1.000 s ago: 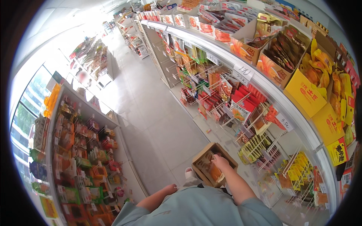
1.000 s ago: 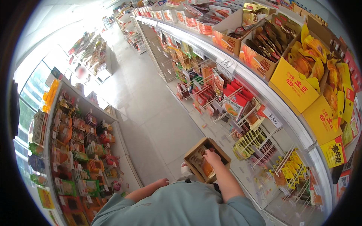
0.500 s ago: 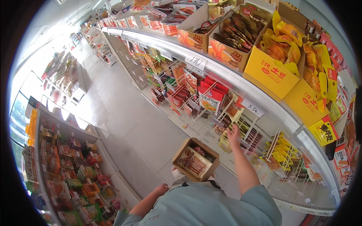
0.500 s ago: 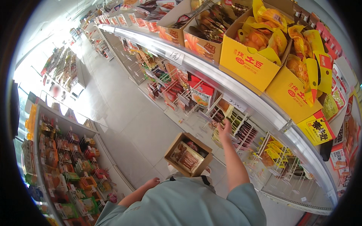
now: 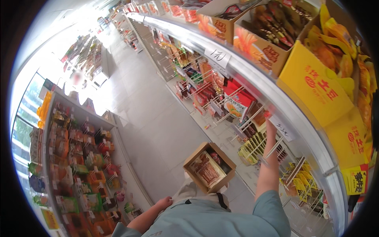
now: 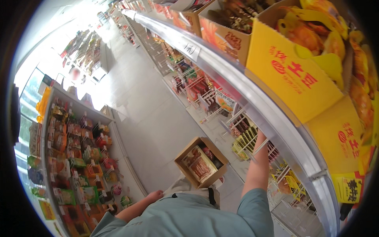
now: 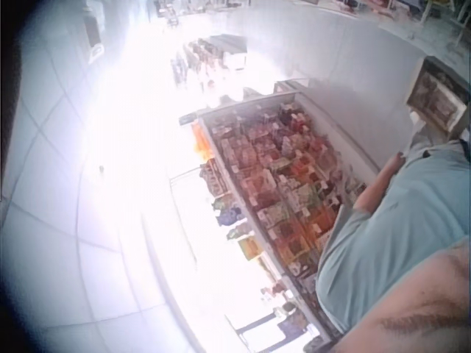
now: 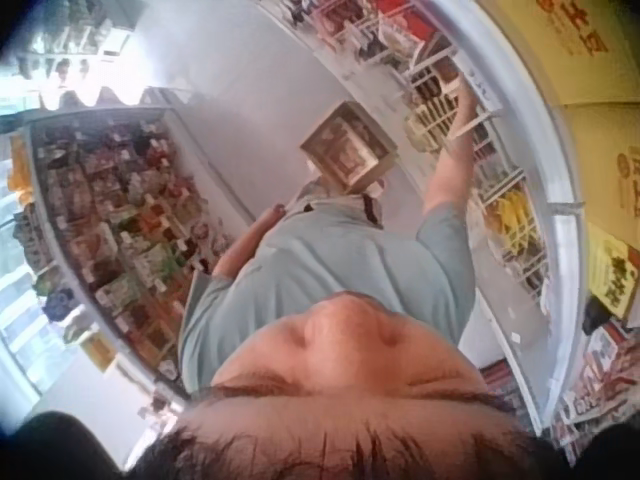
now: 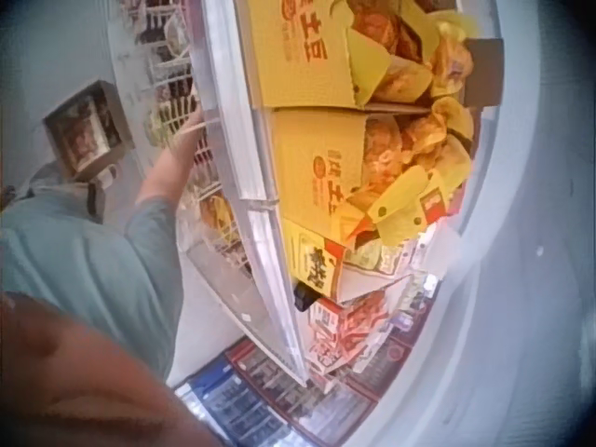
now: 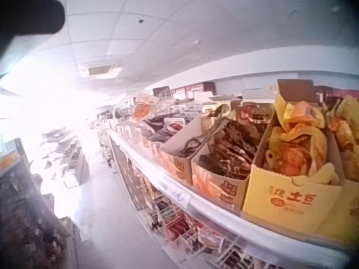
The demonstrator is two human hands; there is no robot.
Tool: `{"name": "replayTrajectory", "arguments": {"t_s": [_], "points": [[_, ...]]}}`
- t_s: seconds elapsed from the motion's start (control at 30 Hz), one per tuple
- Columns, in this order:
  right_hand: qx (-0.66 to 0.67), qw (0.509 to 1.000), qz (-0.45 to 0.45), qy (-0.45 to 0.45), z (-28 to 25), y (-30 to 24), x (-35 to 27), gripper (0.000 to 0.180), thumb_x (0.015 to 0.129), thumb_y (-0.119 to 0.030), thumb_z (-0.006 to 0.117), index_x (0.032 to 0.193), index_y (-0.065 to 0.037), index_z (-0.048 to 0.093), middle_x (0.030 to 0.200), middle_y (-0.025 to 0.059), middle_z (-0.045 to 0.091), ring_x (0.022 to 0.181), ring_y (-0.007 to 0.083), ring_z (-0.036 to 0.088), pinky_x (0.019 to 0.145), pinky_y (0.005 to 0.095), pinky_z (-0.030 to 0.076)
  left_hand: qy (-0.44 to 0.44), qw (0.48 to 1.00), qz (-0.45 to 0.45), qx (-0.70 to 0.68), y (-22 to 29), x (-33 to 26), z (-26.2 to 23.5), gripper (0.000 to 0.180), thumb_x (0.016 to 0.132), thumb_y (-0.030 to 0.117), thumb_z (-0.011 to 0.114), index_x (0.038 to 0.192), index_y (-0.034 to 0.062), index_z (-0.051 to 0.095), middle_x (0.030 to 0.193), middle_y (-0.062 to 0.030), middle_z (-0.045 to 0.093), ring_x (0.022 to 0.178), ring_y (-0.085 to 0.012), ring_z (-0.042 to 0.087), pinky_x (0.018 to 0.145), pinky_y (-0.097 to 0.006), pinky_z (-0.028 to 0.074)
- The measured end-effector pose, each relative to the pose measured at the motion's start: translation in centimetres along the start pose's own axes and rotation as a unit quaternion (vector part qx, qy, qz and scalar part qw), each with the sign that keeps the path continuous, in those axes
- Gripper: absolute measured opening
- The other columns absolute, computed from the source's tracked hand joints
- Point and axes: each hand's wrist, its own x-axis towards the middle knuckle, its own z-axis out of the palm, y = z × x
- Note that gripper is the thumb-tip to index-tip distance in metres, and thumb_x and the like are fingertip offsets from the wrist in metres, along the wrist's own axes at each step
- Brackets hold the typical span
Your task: The person holds a cardboard box and repeatedly takes packaged snack items from it, placing them onto wire display shelves in a store aisle. The person handles multiple snack packages one at a time and arranges them on the shelves.
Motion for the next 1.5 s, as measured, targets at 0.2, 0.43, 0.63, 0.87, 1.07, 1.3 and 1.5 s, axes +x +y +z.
{"name": "replayTrajectory", "arguments": {"t_s": [0.2,0.43,0.63,0.87,1.07,1.3,1.5], "points": [[0.003,0.999,-0.006,-0.031,-0.6,1.7,-2.0,0.056,0.088,-0.033,0.070,0.129,0.002,0.053,0.127,0.0177,0.059,0.114,0.0293,0.057,0.097,0.0374,0.042,-0.001,1.000,0.000,-0.023,-0.5,0.6,0.7,0.050,0.089,0.039,0.050,0.129,0.0093,0.058,0.124,-0.0186,0.063,0.117,-0.0361,0.058,0.100,-0.042,0.045],[-0.034,0.999,-0.005,-0.006,0.4,-4.0,-10.0,0.039,0.091,-0.034,0.066,0.107,0.002,0.066,0.098,0.0180,0.069,0.090,0.0352,0.065,0.078,0.0416,0.049,-0.021,0.999,0.039,0.032,1.0,4.8,-2.6,0.050,0.089,0.036,0.049,0.131,0.0098,0.057,0.125,-0.0189,0.062,0.119,-0.0359,0.057,0.101,-0.042,0.044],[-0.082,0.993,0.082,-0.008,1.2,-5.6,-17.1,0.041,0.093,-0.040,0.063,0.092,0.001,0.067,0.073,0.0129,0.065,0.066,0.0226,0.062,0.061,0.0369,0.044,-0.035,0.990,0.095,0.095,1.6,9.6,-6.0,0.048,0.089,0.038,0.050,0.129,0.0118,0.058,0.119,-0.0192,0.065,0.113,-0.0363,0.060,0.099,-0.043,0.046],[-0.040,0.996,0.075,-0.010,2.6,-12.5,-24.8,0.042,0.097,-0.034,0.060,0.078,0.003,0.058,0.060,0.0059,0.050,0.057,0.0141,0.043,0.057,0.0339,0.040,-0.031,0.982,0.137,0.129,1.6,12.9,-9.3,0.045,0.090,0.036,0.052,0.126,0.0099,0.060,0.115,-0.0205,0.066,0.110,-0.0369,0.062,0.097,-0.044,0.047],[-0.042,0.993,0.113,-0.006,3.3,-14.9,-25.9,0.041,0.097,-0.032,0.059,0.076,0.003,0.052,0.060,0.0078,0.045,0.059,0.0138,0.039,0.057,0.0351,0.038,-0.030,0.976,0.156,0.150,-0.2,15.3,-11.5,0.044,0.089,0.034,0.052,0.125,0.0089,0.060,0.115,-0.0205,0.066,0.109,-0.0376,0.061,0.096,-0.044,0.047],[-0.079,0.993,0.082,0.007,4.2,-16.0,-27.1,0.037,0.094,-0.029,0.064,0.076,0.001,0.052,0.061,0.0054,0.046,0.059,0.0120,0.039,0.054,0.0330,0.036,0.002,0.980,0.171,0.105,-2.0,18.2,-12.4,0.044,0.089,0.032,0.053,0.126,0.0078,0.059,0.116,-0.0211,0.066,0.110,-0.0371,0.061,0.096,-0.044,0.048],[-0.135,0.970,0.113,-0.166,4.5,-17.0,-28.9,0.039,0.094,-0.028,0.064,0.074,0.001,0.047,0.062,0.0082,0.046,0.060,0.0143,0.044,0.057,0.0338,0.039,0.006,0.980,0.177,0.089,-1.7,17.7,-12.3,0.046,0.088,0.033,0.052,0.125,0.0075,0.059,0.116,-0.0215,0.065,0.110,-0.0388,0.060,0.096,-0.045,0.047]]}}
